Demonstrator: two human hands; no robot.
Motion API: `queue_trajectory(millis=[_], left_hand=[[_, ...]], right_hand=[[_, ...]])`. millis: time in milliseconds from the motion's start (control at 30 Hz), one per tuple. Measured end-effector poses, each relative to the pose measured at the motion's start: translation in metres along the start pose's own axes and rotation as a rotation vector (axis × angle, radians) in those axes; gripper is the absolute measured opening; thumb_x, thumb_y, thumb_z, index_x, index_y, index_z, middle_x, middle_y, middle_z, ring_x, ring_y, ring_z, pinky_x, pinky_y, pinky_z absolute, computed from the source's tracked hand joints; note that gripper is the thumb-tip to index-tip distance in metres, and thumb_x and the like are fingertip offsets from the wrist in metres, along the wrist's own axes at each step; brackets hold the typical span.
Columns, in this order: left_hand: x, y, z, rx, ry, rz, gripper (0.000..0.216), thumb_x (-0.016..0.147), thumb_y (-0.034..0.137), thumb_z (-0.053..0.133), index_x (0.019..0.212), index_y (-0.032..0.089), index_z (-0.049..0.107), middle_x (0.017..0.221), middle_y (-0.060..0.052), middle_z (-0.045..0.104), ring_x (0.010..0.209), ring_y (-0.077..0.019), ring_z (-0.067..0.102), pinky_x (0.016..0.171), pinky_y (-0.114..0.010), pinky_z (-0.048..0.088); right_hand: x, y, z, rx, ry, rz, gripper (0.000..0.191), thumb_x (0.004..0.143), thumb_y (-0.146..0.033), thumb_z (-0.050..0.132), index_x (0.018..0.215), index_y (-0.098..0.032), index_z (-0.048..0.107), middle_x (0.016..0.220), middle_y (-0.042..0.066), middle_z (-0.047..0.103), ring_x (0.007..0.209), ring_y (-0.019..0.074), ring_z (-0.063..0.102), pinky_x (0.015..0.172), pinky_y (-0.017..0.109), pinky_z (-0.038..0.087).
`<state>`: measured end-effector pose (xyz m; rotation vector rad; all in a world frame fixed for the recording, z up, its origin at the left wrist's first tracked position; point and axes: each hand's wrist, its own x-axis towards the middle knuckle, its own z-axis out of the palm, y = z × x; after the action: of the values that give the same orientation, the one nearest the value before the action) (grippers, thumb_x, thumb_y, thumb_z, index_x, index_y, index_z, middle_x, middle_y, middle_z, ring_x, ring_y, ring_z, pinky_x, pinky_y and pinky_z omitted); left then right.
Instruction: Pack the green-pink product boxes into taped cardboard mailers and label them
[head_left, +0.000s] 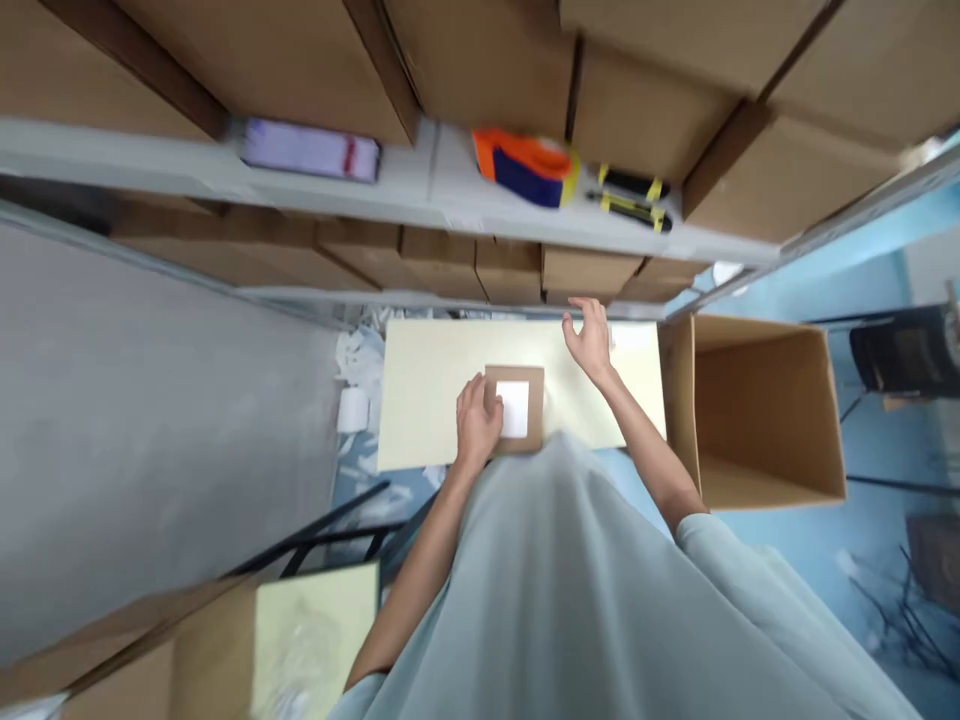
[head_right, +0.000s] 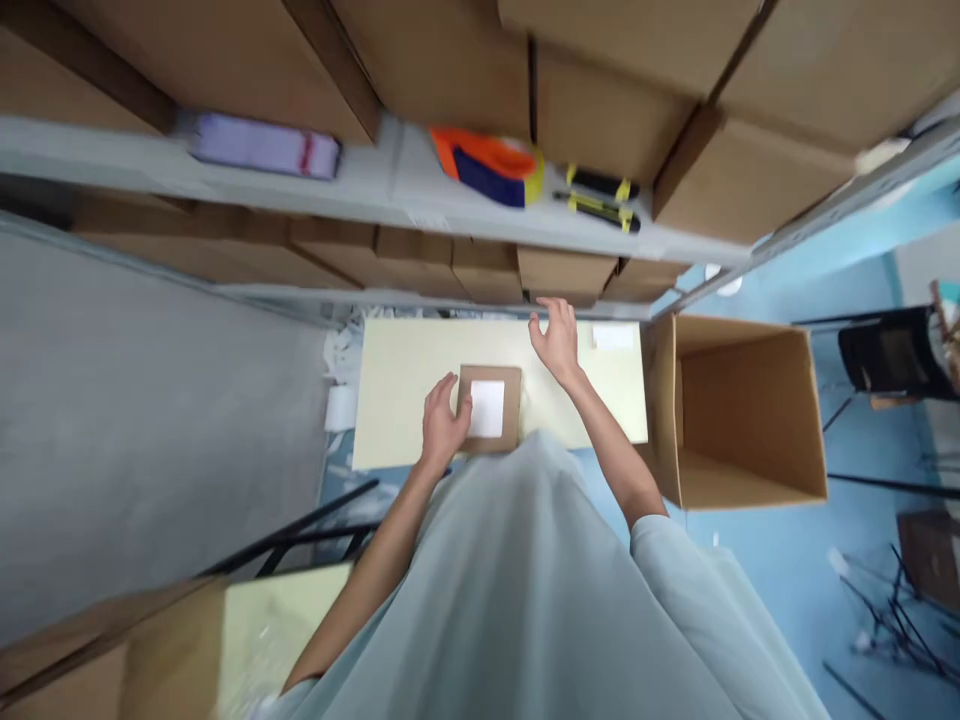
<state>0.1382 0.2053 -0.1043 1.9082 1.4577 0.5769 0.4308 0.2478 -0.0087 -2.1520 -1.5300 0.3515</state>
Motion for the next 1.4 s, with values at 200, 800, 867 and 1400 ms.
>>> queue_trajectory(millis=[200, 800, 867, 1400], left_hand=[[-0.062, -0.022, 0.029, 0.073, -0.12, -0.088, 0.058, 0.111, 0.045, 0.054, 0.162, 0.018, 0.061, 0.179, -0.018, 0.051, 0.176, -0.0396, 0.03, 0.144, -0.064, 0.027], [-0.072, -0.032, 0.05, 0.08, -0.109, -0.068, 0.066, 0.108, 0.055, 0.065, 0.161, 0.017, 0.062, 0.181, -0.023, 0.042, 0.176, -0.0427, 0.028, 0.146, -0.064, 0.022], [-0.073, -0.035, 0.05, 0.077, -0.125, -0.066, 0.069, 0.106, 0.056, 0.067, 0.163, 0.017, 0.061, 0.182, -0.023, 0.04, 0.178, -0.043, 0.025, 0.146, -0.063, 0.02], [-0.072, -0.044, 0.039, 0.039, -0.192, -0.056, 0.068, 0.104, 0.058, 0.072, 0.162, 0.023, 0.065, 0.185, -0.018, 0.039, 0.178, -0.0398, 0.026, 0.146, -0.062, 0.022]], right_hand=[[-0.144, 0.052, 0.086, 0.179, -0.33, 0.387, 0.034, 0.112, -0.022, 0.049, 0.136, -0.013, 0.072, 0.137, 0.018, 0.077, 0.123, 0.0262, 0.072, 0.116, 0.037, 0.055], [-0.131, 0.058, 0.144, 0.136, -0.484, 0.517, 0.026, 0.113, -0.021, 0.051, 0.113, -0.021, 0.078, 0.114, 0.007, 0.084, 0.108, 0.0258, 0.079, 0.094, 0.034, 0.06], [-0.133, 0.059, 0.141, 0.202, -0.422, 0.589, 0.027, 0.113, -0.023, 0.051, 0.113, -0.021, 0.078, 0.11, 0.006, 0.085, 0.106, 0.0231, 0.08, 0.093, 0.031, 0.06], [-0.14, 0.073, 0.15, 1.029, -0.407, 0.786, 0.041, 0.119, -0.039, 0.052, 0.136, -0.012, 0.078, 0.142, 0.018, 0.082, 0.12, 0.022, 0.083, 0.108, 0.036, 0.066]])
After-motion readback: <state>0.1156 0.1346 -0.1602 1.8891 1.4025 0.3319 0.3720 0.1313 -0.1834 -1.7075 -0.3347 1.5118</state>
